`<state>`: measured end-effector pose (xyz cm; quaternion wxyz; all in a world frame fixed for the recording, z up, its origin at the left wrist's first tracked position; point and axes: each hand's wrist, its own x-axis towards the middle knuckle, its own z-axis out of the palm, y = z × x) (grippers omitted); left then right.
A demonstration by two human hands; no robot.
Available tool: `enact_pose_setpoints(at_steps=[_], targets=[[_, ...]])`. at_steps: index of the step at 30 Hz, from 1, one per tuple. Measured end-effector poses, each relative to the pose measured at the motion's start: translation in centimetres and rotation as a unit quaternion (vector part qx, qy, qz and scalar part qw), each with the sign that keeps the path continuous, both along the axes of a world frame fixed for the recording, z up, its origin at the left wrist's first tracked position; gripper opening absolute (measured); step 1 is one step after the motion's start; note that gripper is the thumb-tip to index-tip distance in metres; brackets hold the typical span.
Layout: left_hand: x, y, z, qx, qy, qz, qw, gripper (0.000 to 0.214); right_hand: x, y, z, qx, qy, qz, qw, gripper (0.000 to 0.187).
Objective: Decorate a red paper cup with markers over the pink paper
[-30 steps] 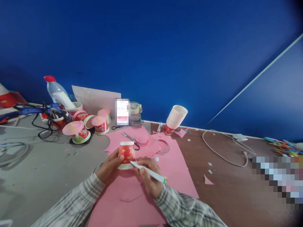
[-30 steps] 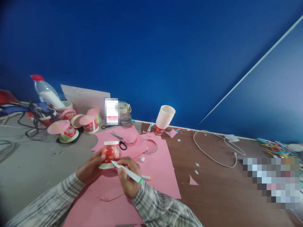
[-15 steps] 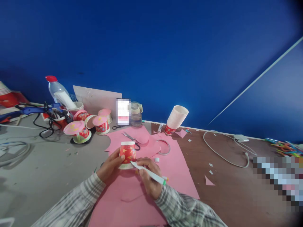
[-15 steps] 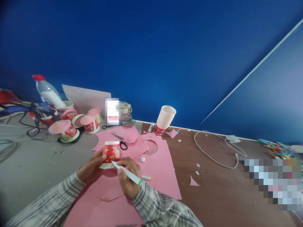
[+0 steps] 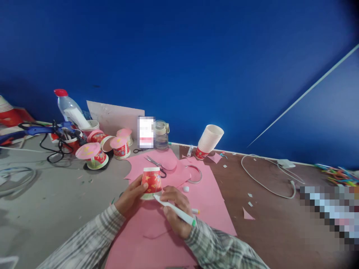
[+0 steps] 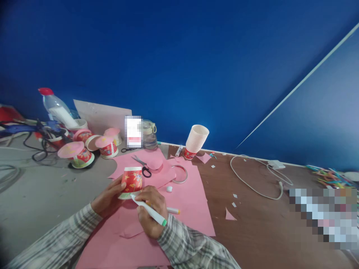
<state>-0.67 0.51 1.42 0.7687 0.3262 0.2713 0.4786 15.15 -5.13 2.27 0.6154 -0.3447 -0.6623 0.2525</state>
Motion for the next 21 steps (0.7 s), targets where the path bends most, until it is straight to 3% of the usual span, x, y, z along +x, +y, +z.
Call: enact_pose_setpoints(at_steps=[21], targets=[[-0.1,0.0,-0.4,0.001,-0.003,-0.002,1.000,0.030,0.2,0.2,-0.6,-0.070,0.051,0.049,0.995,0.019]])
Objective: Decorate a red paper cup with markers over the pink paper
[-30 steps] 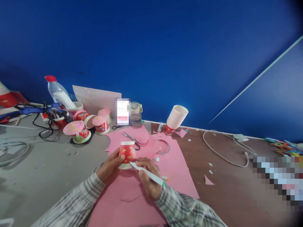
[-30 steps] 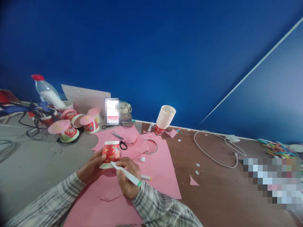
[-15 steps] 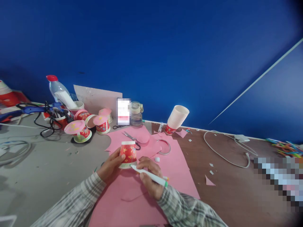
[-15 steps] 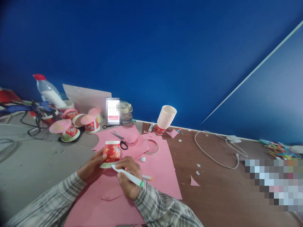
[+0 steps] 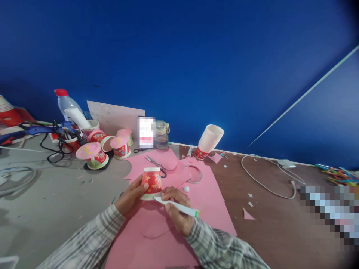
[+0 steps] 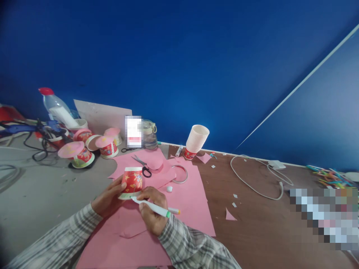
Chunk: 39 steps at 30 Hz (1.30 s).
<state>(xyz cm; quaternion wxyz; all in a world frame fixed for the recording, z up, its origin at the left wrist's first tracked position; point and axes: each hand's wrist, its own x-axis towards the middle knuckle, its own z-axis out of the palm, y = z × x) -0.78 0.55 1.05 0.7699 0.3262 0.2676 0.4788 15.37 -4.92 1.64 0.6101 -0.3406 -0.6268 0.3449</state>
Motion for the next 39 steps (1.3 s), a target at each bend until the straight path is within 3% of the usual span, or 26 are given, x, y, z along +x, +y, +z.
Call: enact_pose_setpoints(at_steps=[18,28,33,39], targets=[[0.0,0.0,0.1,-0.007,0.004,0.008,1.000,0.030,-0.1,-0.1,-0.1,-0.003,-0.004,-0.003,1.000,0.018],[-0.1,0.1,-0.3,0.001,-0.004,0.008,1.000,0.031,0.0,0.0,-0.6,-0.026,-0.036,-0.076,0.996,0.013],[-0.1,0.1,-0.4,-0.002,-0.004,0.015,1.000,0.031,0.1,-0.2,-0.8,-0.038,-0.009,-0.043,0.998,0.014],[0.0,0.0,-0.1,-0.002,-0.003,0.018,1.000,0.028,-0.1,-0.4,-0.2,0.000,-0.029,-0.035,0.999,0.016]])
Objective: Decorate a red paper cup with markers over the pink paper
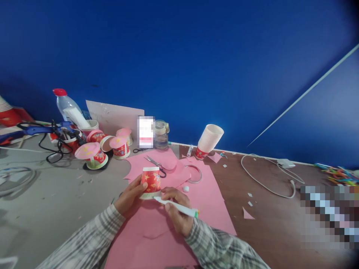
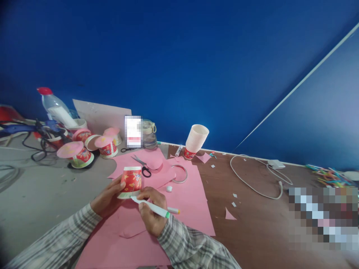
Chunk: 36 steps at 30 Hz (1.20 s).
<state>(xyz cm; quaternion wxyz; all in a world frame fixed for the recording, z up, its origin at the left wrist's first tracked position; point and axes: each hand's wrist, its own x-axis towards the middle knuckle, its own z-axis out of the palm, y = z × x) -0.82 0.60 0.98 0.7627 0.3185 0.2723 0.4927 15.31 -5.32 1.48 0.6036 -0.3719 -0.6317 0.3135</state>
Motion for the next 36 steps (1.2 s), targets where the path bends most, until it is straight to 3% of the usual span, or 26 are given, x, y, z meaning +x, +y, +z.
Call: enact_pose_setpoints(at_steps=[7,13,26,36], targets=[[0.0,0.0,0.1,-0.004,0.000,-0.002,1.000,0.028,-0.1,0.1,0.1,0.013,-0.014,-0.014,1.000,0.017],[0.1,-0.1,0.2,0.003,0.006,0.000,1.000,0.030,0.0,0.2,-0.6,-0.024,-0.006,-0.028,0.999,0.017],[0.1,0.0,0.0,0.003,0.004,-0.002,1.000,0.029,0.0,0.0,-0.6,-0.036,0.012,-0.035,0.999,0.014],[-0.1,0.2,-0.6,-0.004,-0.011,-0.015,1.000,0.034,0.0,-0.1,-0.6,-0.097,0.066,-0.036,0.992,0.014]])
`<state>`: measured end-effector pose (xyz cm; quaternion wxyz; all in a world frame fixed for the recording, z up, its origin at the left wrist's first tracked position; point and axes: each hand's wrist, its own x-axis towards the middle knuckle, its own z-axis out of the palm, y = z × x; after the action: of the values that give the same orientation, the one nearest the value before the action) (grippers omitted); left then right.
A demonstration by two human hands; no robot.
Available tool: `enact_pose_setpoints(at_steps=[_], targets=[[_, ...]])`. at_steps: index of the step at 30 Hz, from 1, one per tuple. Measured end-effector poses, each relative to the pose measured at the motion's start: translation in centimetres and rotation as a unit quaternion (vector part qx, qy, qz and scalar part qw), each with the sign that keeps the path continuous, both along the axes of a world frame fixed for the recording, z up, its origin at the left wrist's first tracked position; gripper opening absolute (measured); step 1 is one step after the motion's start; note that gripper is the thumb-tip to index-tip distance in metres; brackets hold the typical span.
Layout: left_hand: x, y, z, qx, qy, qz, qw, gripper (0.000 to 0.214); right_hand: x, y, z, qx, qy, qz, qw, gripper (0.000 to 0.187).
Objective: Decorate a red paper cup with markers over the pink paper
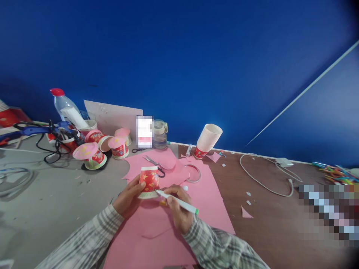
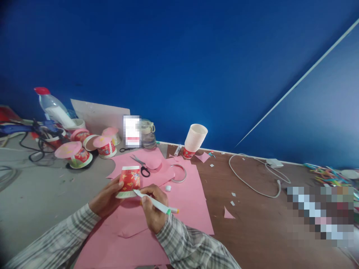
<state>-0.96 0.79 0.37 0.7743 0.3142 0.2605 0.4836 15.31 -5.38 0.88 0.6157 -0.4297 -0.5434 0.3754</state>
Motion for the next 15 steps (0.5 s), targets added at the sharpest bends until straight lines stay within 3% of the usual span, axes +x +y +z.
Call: enact_pose_setpoints(at_steps=[15], targets=[[0.03,0.03,-0.06,0.005,0.000,0.003,1.000,0.034,-0.06,0.13,0.12,0.041,-0.047,-0.009,0.998,0.013]])
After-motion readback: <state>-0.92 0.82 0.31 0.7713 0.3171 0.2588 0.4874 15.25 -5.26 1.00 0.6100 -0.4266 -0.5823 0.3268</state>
